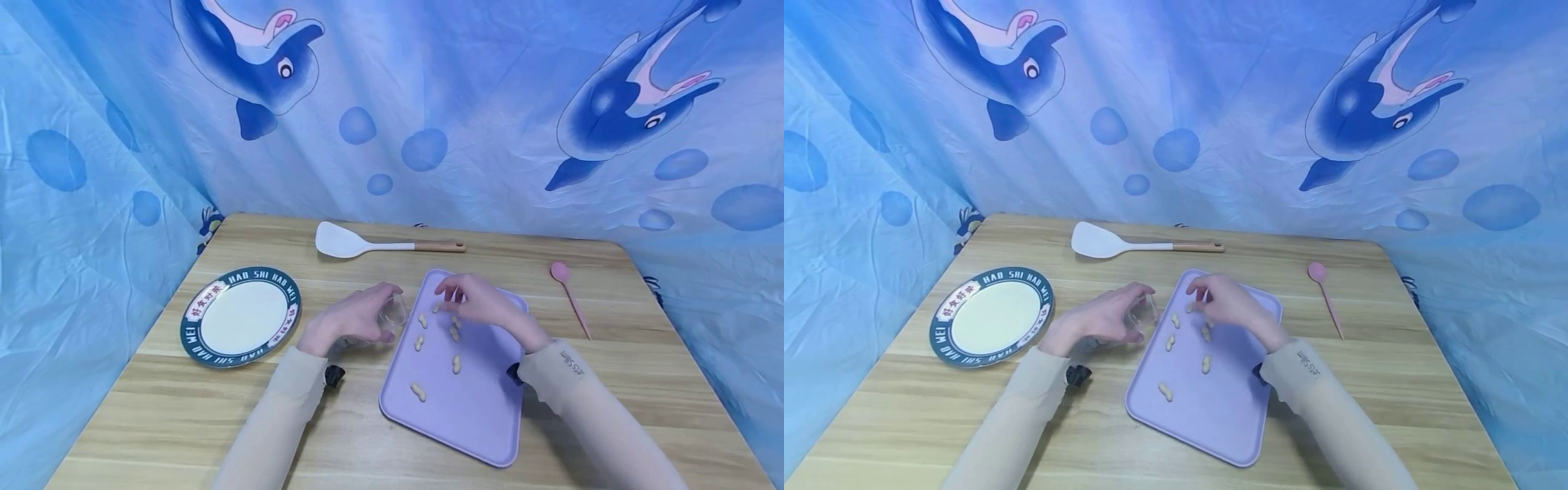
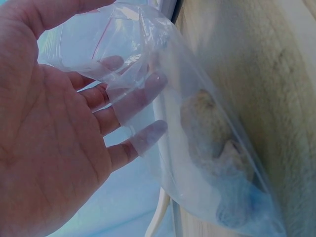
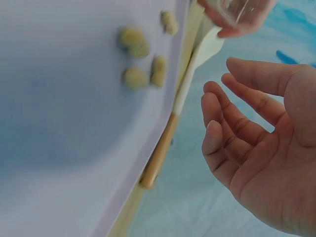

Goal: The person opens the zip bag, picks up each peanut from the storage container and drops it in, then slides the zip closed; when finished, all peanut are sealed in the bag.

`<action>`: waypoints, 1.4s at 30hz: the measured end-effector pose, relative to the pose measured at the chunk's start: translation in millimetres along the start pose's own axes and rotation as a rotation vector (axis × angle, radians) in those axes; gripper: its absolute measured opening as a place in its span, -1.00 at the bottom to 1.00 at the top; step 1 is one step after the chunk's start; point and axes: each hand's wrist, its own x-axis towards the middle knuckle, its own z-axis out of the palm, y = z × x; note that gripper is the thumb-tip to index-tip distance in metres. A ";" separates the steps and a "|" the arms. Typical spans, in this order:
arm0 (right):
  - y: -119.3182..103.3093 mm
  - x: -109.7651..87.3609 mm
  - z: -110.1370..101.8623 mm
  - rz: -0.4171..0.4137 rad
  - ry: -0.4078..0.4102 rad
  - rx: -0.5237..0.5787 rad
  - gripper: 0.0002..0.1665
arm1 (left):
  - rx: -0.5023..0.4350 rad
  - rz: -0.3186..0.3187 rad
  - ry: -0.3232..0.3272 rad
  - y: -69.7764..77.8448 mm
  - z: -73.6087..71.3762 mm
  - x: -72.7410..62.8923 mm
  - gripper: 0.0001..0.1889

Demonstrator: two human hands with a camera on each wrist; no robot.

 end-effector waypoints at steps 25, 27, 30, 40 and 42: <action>50.7 -22.9 10.7 -0.073 -0.148 0.030 -0.58 | -0.002 -0.011 -0.015 1.3 0.0 -0.3 -0.10; 49.5 -23.1 11.5 -0.079 -0.142 0.023 -0.58 | 0.002 -0.011 -0.017 2.0 -0.4 -0.2 -0.10; 49.0 -22.3 14.0 -0.087 -0.132 0.012 -0.59 | 0.002 -0.008 -0.020 2.6 -0.8 -0.5 -0.09; 48.5 -22.0 17.4 -0.063 -0.112 0.014 -0.65 | 0.012 -0.009 -0.021 1.3 -0.1 0.3 -0.09; 49.3 -22.0 17.9 -0.065 -0.109 0.016 -0.66 | 0.019 -0.010 -0.022 1.0 0.3 0.5 -0.09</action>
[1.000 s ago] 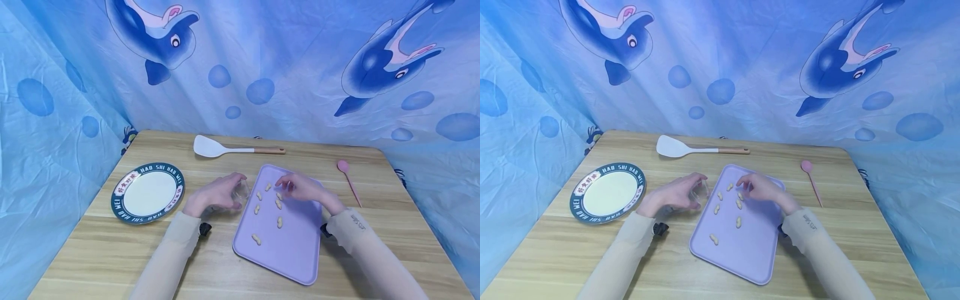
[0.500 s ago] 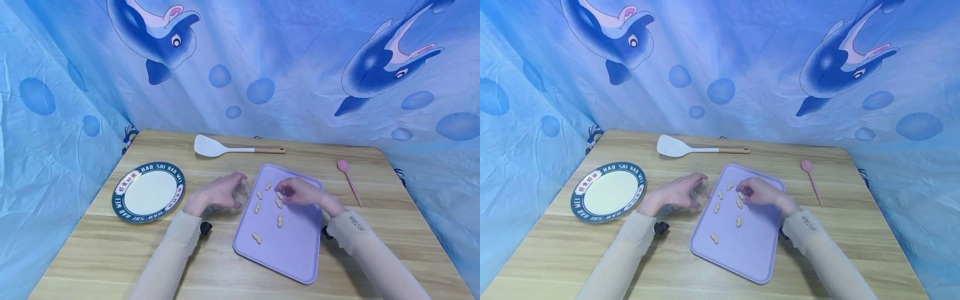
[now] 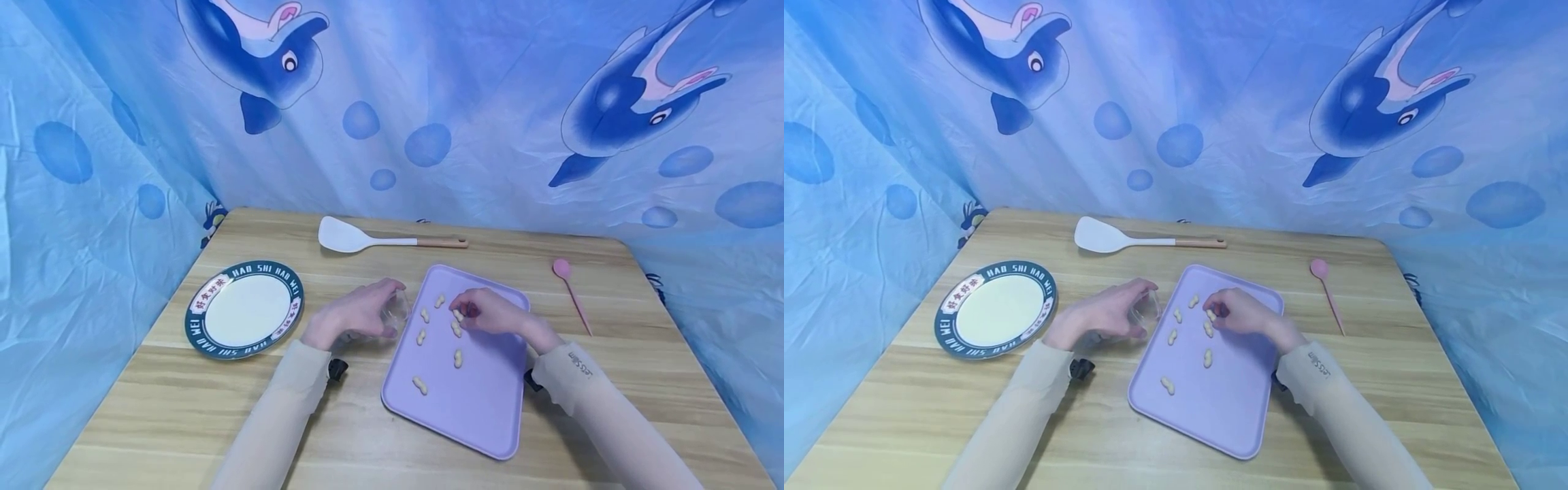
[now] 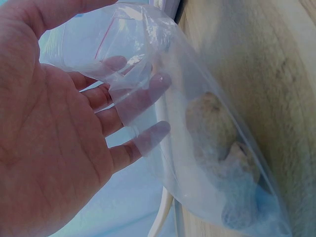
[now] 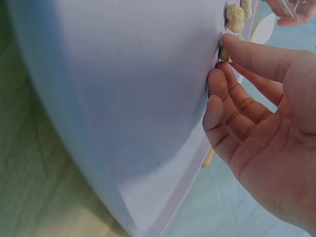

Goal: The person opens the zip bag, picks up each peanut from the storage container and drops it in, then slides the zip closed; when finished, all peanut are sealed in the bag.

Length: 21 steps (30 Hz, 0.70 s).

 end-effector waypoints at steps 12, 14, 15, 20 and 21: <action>-0.3 1.5 -3.2 0.023 0.021 0.003 -0.67 | 0.009 0.000 -0.004 -0.5 1.1 0.0 -0.09; -1.6 3.0 -3.9 0.021 0.033 -0.002 -0.67 | 0.009 0.001 -0.005 -0.5 1.0 0.2 -0.08; -2.8 3.8 -4.5 0.022 0.039 -0.004 -0.66 | 0.011 0.001 -0.006 -0.5 0.9 0.3 -0.08; -10.8 9.3 -6.6 0.030 0.066 -0.019 -0.65 | 0.015 0.001 -0.010 -0.7 0.5 1.0 -0.08; -13.3 10.6 -7.1 0.031 0.068 -0.023 -0.64 | 0.019 0.000 -0.011 -0.8 0.6 1.1 -0.08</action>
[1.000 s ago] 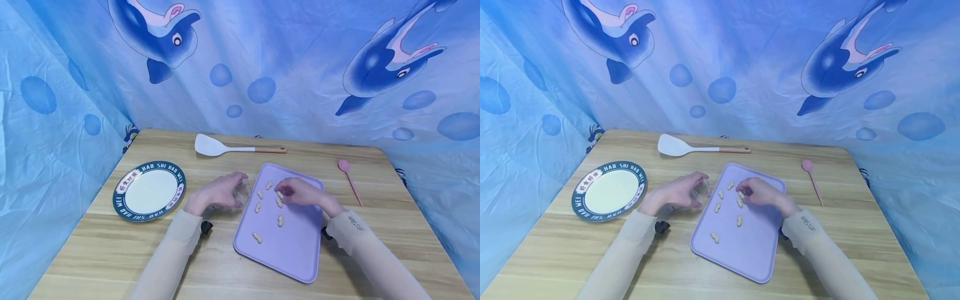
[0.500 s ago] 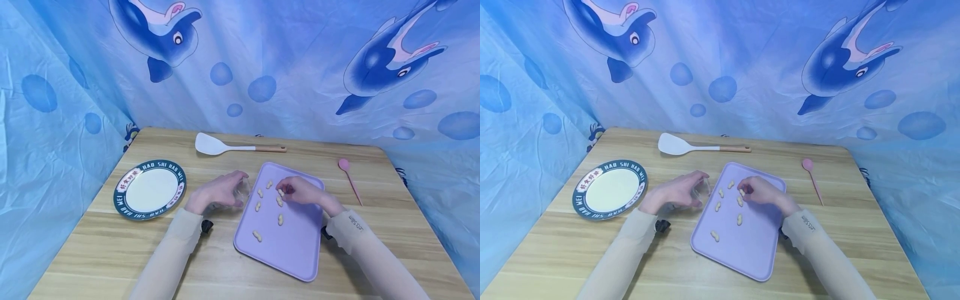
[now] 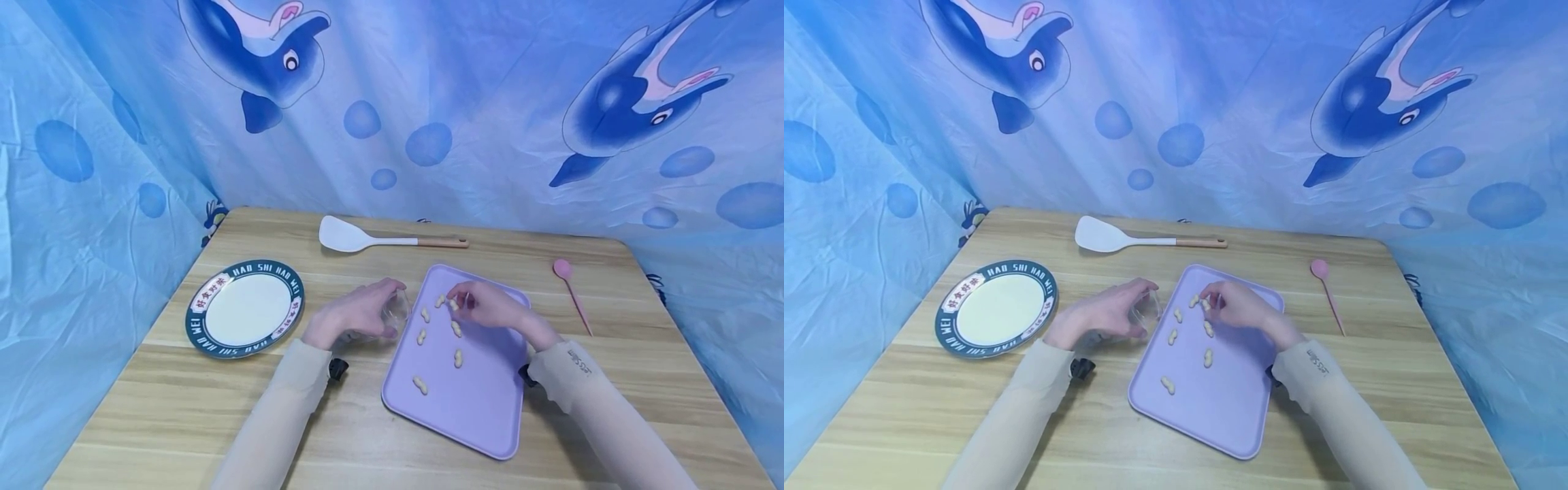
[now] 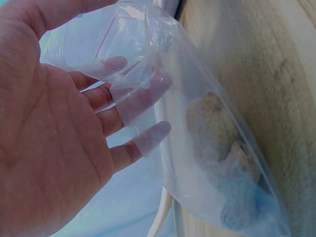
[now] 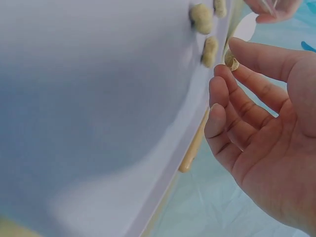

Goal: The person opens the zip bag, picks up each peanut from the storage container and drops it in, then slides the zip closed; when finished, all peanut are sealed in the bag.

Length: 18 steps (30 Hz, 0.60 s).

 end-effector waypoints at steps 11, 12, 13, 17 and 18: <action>-28.6 16.5 0.8 -0.011 0.006 -0.020 -0.64 | 0.015 0.014 0.014 0.5 -0.7 0.0 -0.09; -31.1 17.9 1.2 -0.017 0.008 -0.022 -0.64 | 0.016 0.014 0.013 0.5 -0.8 0.1 -0.09; -33.6 19.2 1.5 -0.026 0.010 -0.022 -0.63 | 0.016 0.015 0.013 0.4 -0.7 0.2 -0.09; -44.7 24.0 2.2 -0.054 0.016 -0.008 -0.62 | 0.016 0.024 0.011 0.2 -0.8 0.7 -0.10; -47.6 25.1 2.4 -0.058 0.014 -0.001 -0.62 | 0.015 0.027 0.011 0.1 -0.8 0.8 -0.09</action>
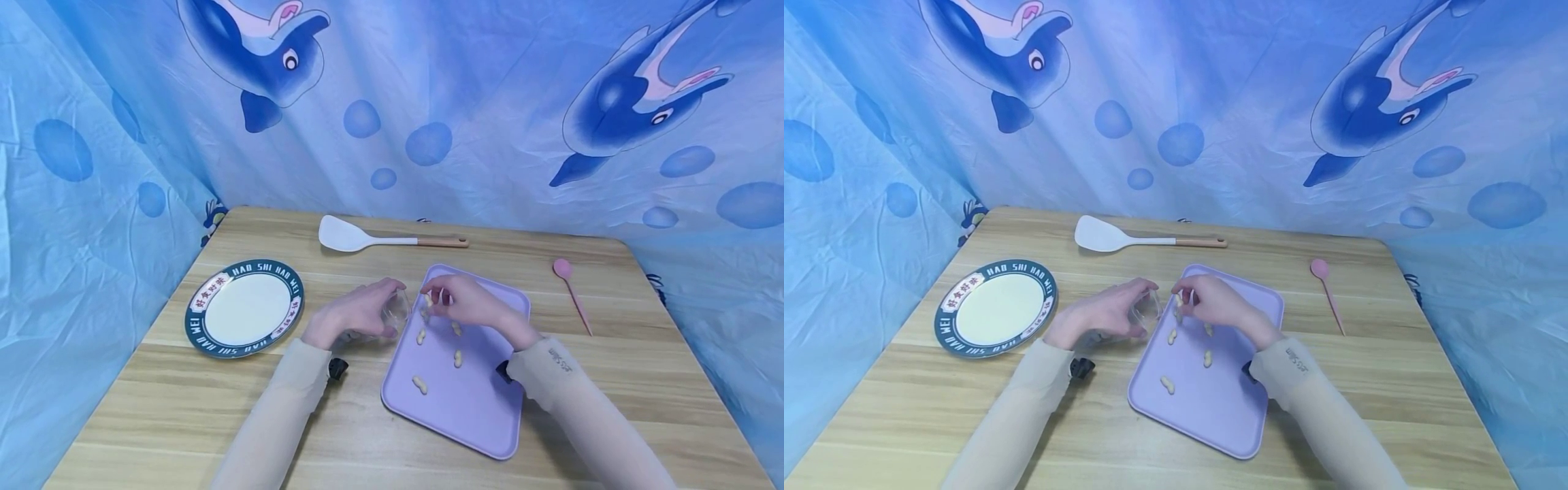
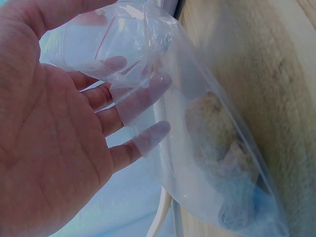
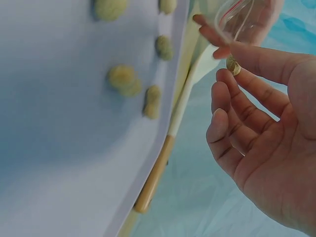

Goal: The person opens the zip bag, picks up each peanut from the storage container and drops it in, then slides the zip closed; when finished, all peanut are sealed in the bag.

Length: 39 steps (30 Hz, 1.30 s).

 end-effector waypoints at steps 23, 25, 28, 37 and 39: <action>-21.1 17.3 19.4 -0.051 -0.031 0.030 -0.59 | 0.001 0.027 0.007 1.4 0.2 -0.1 -0.17; -21.0 17.8 19.8 -0.052 -0.034 0.032 -0.59 | -0.003 0.030 0.010 1.1 0.1 -0.2 -0.18; -21.2 17.9 19.8 -0.056 -0.038 0.038 -0.60 | -0.007 0.032 0.014 0.9 -0.2 -0.3 -0.19; -23.1 16.7 17.8 -0.055 -0.042 0.048 -0.63 | -0.013 0.021 0.009 1.2 -1.1 -0.3 -0.19; -23.2 16.3 17.4 -0.054 -0.041 0.045 -0.63 | -0.012 0.023 0.009 1.4 -1.5 -0.4 -0.19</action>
